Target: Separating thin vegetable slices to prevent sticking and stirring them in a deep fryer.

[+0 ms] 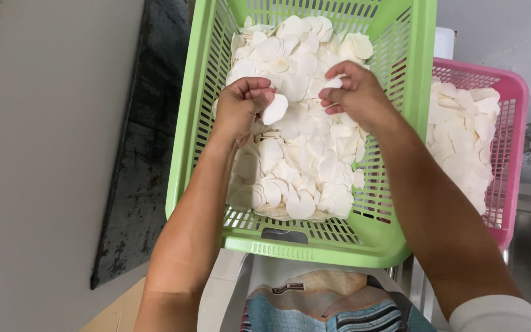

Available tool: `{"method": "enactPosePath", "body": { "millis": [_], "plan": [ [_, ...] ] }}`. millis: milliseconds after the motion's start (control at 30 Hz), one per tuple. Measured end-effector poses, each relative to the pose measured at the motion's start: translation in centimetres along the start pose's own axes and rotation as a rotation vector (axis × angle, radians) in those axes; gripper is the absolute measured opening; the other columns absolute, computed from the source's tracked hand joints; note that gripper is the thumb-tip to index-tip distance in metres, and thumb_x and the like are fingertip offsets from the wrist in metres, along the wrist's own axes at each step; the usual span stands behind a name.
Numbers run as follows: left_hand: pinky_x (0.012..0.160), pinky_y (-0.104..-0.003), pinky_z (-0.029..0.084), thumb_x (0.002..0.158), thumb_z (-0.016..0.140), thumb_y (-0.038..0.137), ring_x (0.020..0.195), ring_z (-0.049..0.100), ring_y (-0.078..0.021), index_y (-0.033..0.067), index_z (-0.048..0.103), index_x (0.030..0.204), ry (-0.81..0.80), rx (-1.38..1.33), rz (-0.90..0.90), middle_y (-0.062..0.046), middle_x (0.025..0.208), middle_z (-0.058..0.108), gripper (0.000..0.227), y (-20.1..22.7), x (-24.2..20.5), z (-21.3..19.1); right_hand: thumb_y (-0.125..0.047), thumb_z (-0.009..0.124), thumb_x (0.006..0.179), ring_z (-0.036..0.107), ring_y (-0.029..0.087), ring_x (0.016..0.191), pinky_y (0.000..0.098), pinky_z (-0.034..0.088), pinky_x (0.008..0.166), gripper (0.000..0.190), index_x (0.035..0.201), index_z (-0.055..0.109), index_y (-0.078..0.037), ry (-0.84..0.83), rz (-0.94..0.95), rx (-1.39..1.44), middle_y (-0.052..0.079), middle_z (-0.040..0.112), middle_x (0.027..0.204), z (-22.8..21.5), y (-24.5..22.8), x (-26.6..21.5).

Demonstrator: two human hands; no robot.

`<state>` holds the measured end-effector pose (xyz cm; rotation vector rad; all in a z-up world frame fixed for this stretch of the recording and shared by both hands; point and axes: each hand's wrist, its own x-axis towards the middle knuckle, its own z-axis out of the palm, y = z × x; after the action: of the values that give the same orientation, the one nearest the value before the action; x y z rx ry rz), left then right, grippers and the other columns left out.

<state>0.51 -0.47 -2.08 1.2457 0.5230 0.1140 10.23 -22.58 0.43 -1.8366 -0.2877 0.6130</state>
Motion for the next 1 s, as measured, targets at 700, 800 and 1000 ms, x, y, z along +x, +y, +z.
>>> {"method": "enactPosePath", "body": {
  "millis": [700, 800, 1000],
  "plan": [
    [0.092, -0.038, 0.059, 0.088, 0.073, 0.016, 0.107, 0.070, -0.0296, 0.0172, 0.077, 0.113, -0.089, 1.150, 0.331, -0.006, 0.104, 0.078, 0.026, -4.4, 1.3, 1.4, -0.019, 0.086, 0.076, 0.070, 0.042, 0.111, 0.0546, 0.055, 0.092, 0.046, 0.119, 0.074, -0.010, -0.376, 0.256, -1.008, 0.020, 0.075, 0.111, -0.8, 5.7, 2.4],
    [0.097, -0.040, 0.058, 0.088, 0.076, 0.020, 0.112, 0.067, -0.0324, 0.0128, 0.070, 0.127, -0.168, 1.220, 0.321, -0.010, 0.110, 0.075, 0.040, -4.0, 0.3, 2.7, -0.017, 0.086, 0.076, 0.071, 0.042, 0.109, 0.0545, 0.056, 0.092, 0.045, 0.119, 0.075, -0.008, -0.462, 0.284, -1.114, 0.023, 0.075, 0.110, 0.7, 6.7, 1.9],
    [0.092, -0.042, 0.060, 0.087, 0.075, 0.011, 0.103, 0.070, -0.0338, 0.0066, 0.068, 0.122, -0.191, 1.133, 0.202, -0.014, 0.100, 0.074, 0.036, -5.7, 1.2, 3.3, -0.012, 0.071, 0.091, 0.073, 0.043, 0.104, 0.0560, 0.055, 0.089, 0.026, 0.117, 0.078, -0.008, -0.342, 0.190, -0.985, 0.022, 0.077, 0.107, -0.7, -2.2, -1.4]
  ]
}}
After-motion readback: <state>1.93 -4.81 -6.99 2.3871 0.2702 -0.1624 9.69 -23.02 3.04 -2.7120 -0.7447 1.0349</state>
